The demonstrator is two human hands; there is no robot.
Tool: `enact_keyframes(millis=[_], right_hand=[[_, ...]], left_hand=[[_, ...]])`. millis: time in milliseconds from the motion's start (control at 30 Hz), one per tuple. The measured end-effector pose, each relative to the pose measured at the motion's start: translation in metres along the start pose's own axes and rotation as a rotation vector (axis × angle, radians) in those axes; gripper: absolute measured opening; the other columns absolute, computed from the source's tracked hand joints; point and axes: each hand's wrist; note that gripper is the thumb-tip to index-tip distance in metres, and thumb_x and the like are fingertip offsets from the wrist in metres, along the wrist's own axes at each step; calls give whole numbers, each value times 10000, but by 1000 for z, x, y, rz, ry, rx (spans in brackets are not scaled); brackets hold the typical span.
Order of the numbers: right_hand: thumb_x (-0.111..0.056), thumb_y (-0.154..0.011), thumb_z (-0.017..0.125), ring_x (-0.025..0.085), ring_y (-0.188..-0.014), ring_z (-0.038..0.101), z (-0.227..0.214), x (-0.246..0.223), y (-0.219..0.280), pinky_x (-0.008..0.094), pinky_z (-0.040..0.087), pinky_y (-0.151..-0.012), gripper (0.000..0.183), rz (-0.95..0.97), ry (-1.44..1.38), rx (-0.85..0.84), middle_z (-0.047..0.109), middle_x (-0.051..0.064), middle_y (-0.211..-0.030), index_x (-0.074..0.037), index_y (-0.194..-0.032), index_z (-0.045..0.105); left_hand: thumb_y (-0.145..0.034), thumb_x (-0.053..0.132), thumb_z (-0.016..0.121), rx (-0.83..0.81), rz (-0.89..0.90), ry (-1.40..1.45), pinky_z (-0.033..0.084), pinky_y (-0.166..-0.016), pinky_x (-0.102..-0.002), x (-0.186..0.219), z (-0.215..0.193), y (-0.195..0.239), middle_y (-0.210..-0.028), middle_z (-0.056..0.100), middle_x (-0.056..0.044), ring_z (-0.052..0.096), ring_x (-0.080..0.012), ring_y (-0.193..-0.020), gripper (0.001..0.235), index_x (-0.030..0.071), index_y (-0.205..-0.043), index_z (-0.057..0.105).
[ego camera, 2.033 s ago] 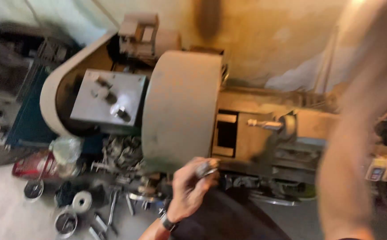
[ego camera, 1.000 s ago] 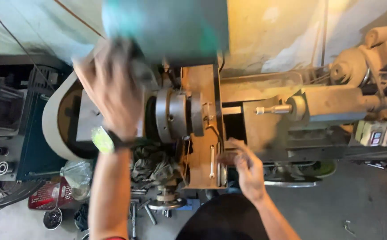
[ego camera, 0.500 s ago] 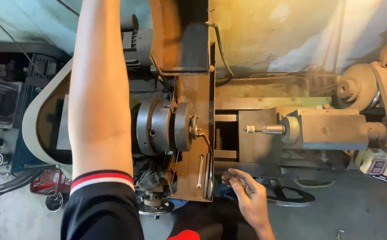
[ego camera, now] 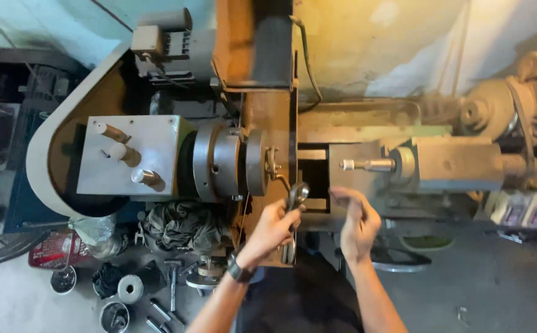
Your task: Cleaning motorcycle engine components and setting up a lathe for machining.
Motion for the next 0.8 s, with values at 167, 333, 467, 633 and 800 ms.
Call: enact_keyframes(millis=[167,333,467,633,800], right_hand=[[-332,-1093,499,202,-985,739,31,-10,-8,329,559,-885,395,-32,256,-117,779,113,-1045,-17,-1131,734],[-308,-966,651,264,-884,756,62,-20,-4,369,587,-766,287,-11,453,-266,781,155,-968,-49,-1019,763],[-315,-940,711,281,-822,760,47,-17,-18,377,571,-717,265,136,617,-195,773,167,-866,-62,-971,783],[-268,-998,650,260,-830,779,36,-15,8,360,587,-727,243,33,435,-84,767,150,-900,-48,-1033,748],[-240,-934,680,258,-833,773,63,-26,19,359,594,-737,216,-112,468,-178,781,134,-906,-41,-988,745]], left_hand=[[-1017,158,514,-127,-285,713,391,-403,-279,-23,16,40,-693,575,-44,490,-111,-467,159,8,-1032,563],[-1044,169,519,-218,-290,667,350,-399,-274,-68,32,54,-626,496,-5,416,-101,-427,143,36,-995,536],[-1058,273,471,-215,-253,773,268,-385,-228,-79,33,67,-571,461,35,365,-64,-409,295,39,-973,628],[-1044,241,526,2,-162,630,315,-436,-233,-86,35,76,-599,528,19,434,-66,-475,281,22,-1000,697],[-998,119,611,157,164,197,401,-588,-243,-65,41,86,-795,617,21,525,-56,-667,208,12,-1156,695]])
Point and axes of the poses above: each hand's wrist, its own y-axis away from the middle knuckle, its own z-axis out of the palm, x = y × z
